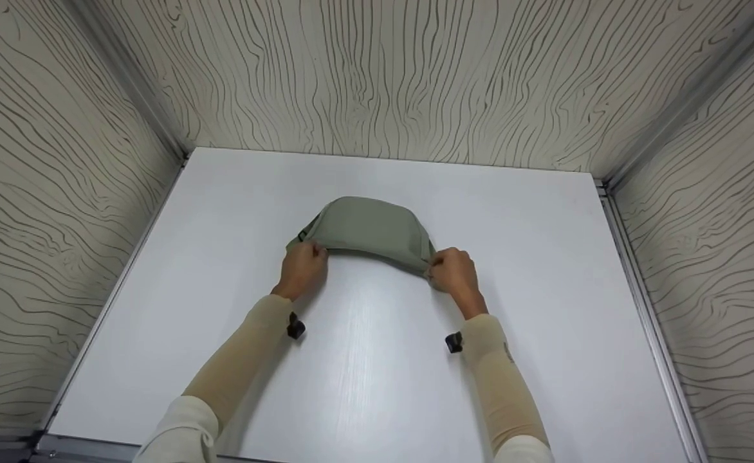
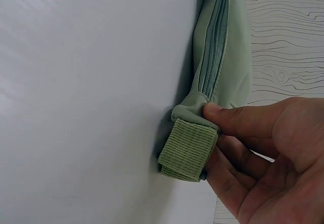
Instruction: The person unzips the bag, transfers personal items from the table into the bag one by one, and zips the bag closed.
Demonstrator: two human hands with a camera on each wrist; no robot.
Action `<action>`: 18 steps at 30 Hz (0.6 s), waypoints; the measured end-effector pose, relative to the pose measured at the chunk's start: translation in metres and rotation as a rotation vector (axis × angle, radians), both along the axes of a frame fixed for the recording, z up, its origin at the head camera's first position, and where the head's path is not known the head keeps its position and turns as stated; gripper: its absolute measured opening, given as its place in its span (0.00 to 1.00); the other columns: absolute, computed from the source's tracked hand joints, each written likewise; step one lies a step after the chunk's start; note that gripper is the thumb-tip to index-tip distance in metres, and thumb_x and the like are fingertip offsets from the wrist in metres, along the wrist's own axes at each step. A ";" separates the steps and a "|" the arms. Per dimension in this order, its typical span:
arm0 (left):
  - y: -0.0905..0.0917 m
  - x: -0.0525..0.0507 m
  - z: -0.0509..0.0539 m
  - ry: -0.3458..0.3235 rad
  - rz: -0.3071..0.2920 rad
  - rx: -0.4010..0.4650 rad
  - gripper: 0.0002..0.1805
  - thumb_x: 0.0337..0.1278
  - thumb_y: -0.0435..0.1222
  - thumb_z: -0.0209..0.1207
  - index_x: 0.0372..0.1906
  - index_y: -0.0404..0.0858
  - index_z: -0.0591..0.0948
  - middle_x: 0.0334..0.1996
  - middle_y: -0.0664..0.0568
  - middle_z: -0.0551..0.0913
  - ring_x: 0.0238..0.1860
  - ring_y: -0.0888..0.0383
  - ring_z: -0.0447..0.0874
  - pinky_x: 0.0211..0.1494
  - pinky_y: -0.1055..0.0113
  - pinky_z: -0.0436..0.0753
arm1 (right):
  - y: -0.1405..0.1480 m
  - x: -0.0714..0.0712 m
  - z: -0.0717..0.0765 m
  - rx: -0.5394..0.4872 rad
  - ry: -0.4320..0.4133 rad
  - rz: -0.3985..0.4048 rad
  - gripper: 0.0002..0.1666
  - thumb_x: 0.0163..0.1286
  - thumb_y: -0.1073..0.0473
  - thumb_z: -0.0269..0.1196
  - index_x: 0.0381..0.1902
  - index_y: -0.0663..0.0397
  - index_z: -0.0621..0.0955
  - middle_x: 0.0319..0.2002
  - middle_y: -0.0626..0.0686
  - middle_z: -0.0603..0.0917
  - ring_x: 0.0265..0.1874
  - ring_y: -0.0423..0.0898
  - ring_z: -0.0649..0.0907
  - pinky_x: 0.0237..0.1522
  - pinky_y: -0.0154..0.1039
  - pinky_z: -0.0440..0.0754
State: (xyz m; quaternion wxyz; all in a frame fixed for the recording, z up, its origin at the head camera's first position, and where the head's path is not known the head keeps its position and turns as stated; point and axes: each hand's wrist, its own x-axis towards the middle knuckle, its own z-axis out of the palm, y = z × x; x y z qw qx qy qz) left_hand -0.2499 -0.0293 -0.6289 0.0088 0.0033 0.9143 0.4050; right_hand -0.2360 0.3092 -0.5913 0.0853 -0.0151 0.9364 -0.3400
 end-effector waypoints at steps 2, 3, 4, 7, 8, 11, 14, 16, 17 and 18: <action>-0.001 0.000 0.000 0.004 0.008 -0.005 0.21 0.81 0.36 0.52 0.23 0.45 0.68 0.21 0.58 0.67 0.24 0.61 0.67 0.29 0.64 0.67 | 0.000 0.000 0.000 -0.004 -0.002 -0.001 0.14 0.72 0.66 0.67 0.51 0.69 0.89 0.54 0.69 0.88 0.58 0.67 0.85 0.61 0.62 0.83; -0.001 0.000 0.000 0.007 0.011 -0.009 0.21 0.81 0.36 0.52 0.23 0.45 0.69 0.21 0.58 0.68 0.25 0.61 0.67 0.29 0.64 0.68 | 0.000 0.000 -0.001 -0.005 -0.003 -0.002 0.14 0.72 0.66 0.67 0.51 0.69 0.89 0.54 0.70 0.88 0.58 0.67 0.85 0.61 0.62 0.83; -0.001 0.000 0.000 0.010 0.013 -0.010 0.20 0.81 0.36 0.52 0.24 0.44 0.70 0.22 0.58 0.68 0.25 0.60 0.68 0.30 0.64 0.68 | 0.000 0.000 -0.001 -0.005 -0.005 -0.004 0.14 0.72 0.66 0.67 0.51 0.69 0.89 0.54 0.70 0.88 0.58 0.67 0.85 0.61 0.62 0.83; -0.002 0.001 0.000 0.001 0.017 -0.005 0.19 0.81 0.37 0.52 0.26 0.43 0.74 0.23 0.58 0.71 0.26 0.60 0.69 0.30 0.64 0.69 | 0.001 0.000 -0.001 -0.002 0.000 -0.003 0.14 0.72 0.66 0.67 0.51 0.69 0.89 0.53 0.69 0.88 0.57 0.67 0.85 0.60 0.61 0.83; -0.003 0.001 0.000 0.000 0.017 -0.003 0.18 0.81 0.37 0.52 0.26 0.43 0.75 0.23 0.58 0.71 0.26 0.60 0.70 0.31 0.64 0.70 | 0.001 0.000 -0.001 -0.001 0.003 -0.003 0.13 0.72 0.66 0.67 0.50 0.69 0.89 0.52 0.69 0.89 0.56 0.67 0.86 0.59 0.61 0.83; -0.004 0.001 0.000 0.009 0.014 0.000 0.19 0.81 0.37 0.52 0.26 0.44 0.73 0.23 0.57 0.70 0.26 0.60 0.69 0.30 0.64 0.69 | 0.001 0.000 -0.002 0.002 0.018 0.002 0.11 0.71 0.67 0.67 0.47 0.68 0.90 0.50 0.68 0.90 0.53 0.65 0.86 0.57 0.60 0.84; -0.006 0.000 -0.002 0.031 0.008 -0.003 0.22 0.81 0.36 0.52 0.22 0.45 0.68 0.21 0.58 0.67 0.23 0.61 0.66 0.28 0.64 0.67 | 0.001 -0.001 -0.002 0.010 0.030 0.004 0.10 0.70 0.67 0.67 0.45 0.67 0.90 0.47 0.67 0.91 0.51 0.63 0.87 0.56 0.59 0.84; -0.007 -0.001 -0.003 0.040 0.007 -0.001 0.23 0.81 0.36 0.52 0.21 0.46 0.66 0.20 0.58 0.65 0.22 0.61 0.65 0.27 0.64 0.66 | 0.001 -0.001 -0.002 0.017 0.031 0.002 0.10 0.70 0.67 0.67 0.44 0.67 0.91 0.46 0.66 0.91 0.49 0.63 0.87 0.55 0.59 0.84; -0.008 -0.001 -0.004 0.042 0.008 -0.002 0.23 0.81 0.36 0.52 0.21 0.46 0.66 0.19 0.58 0.65 0.22 0.61 0.65 0.27 0.64 0.66 | 0.000 -0.001 -0.003 0.023 0.031 0.001 0.10 0.70 0.67 0.67 0.44 0.67 0.91 0.46 0.66 0.91 0.49 0.63 0.87 0.55 0.59 0.84; -0.009 -0.001 -0.004 0.040 0.011 -0.002 0.23 0.80 0.36 0.52 0.21 0.46 0.66 0.20 0.59 0.65 0.22 0.61 0.65 0.27 0.64 0.66 | 0.000 -0.001 -0.003 0.025 0.028 -0.003 0.10 0.70 0.66 0.67 0.44 0.66 0.91 0.46 0.66 0.91 0.49 0.62 0.87 0.55 0.58 0.84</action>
